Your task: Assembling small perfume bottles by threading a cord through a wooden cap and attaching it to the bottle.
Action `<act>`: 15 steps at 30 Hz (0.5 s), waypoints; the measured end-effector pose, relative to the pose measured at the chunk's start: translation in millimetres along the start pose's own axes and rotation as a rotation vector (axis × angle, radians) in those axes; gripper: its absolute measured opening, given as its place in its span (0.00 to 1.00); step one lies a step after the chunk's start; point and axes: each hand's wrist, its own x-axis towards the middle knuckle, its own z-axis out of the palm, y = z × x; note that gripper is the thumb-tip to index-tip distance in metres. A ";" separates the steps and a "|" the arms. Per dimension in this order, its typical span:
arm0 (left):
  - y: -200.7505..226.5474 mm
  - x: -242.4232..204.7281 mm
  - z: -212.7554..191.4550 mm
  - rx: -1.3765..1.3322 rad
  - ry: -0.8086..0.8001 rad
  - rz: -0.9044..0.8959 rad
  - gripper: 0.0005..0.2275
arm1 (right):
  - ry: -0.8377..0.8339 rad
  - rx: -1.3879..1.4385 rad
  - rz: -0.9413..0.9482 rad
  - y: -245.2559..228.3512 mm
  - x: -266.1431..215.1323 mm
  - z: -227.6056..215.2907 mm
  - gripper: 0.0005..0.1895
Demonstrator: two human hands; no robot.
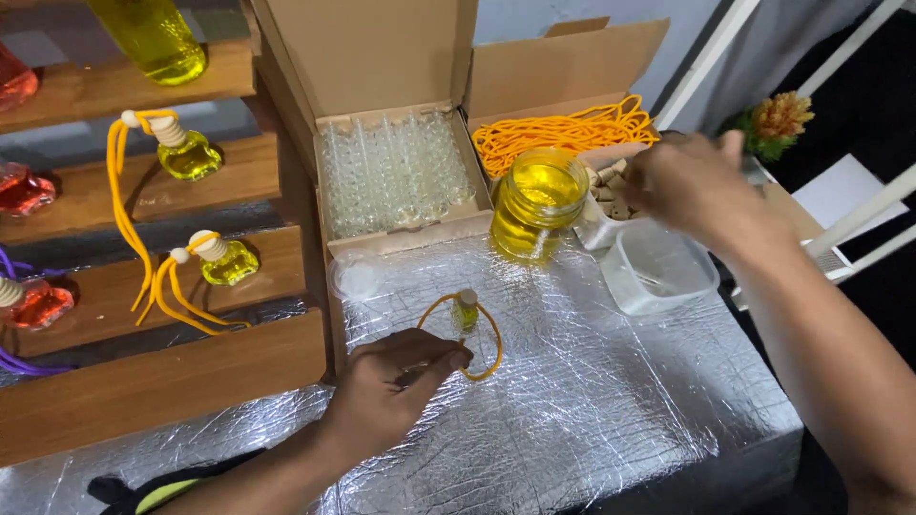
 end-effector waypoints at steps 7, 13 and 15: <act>-5.7 -2.6 -0.1 -0.068 0.043 -0.092 0.08 | 0.077 -0.399 -0.103 24.1 78.9 42.6 0.15; -10.7 -2.8 0.6 -0.028 0.054 -0.105 0.08 | -0.021 -0.427 -0.019 10.1 79.7 35.1 0.14; -11.2 -2.7 0.5 -0.038 0.058 -0.097 0.08 | -0.064 -0.480 0.011 8.1 77.6 30.5 0.11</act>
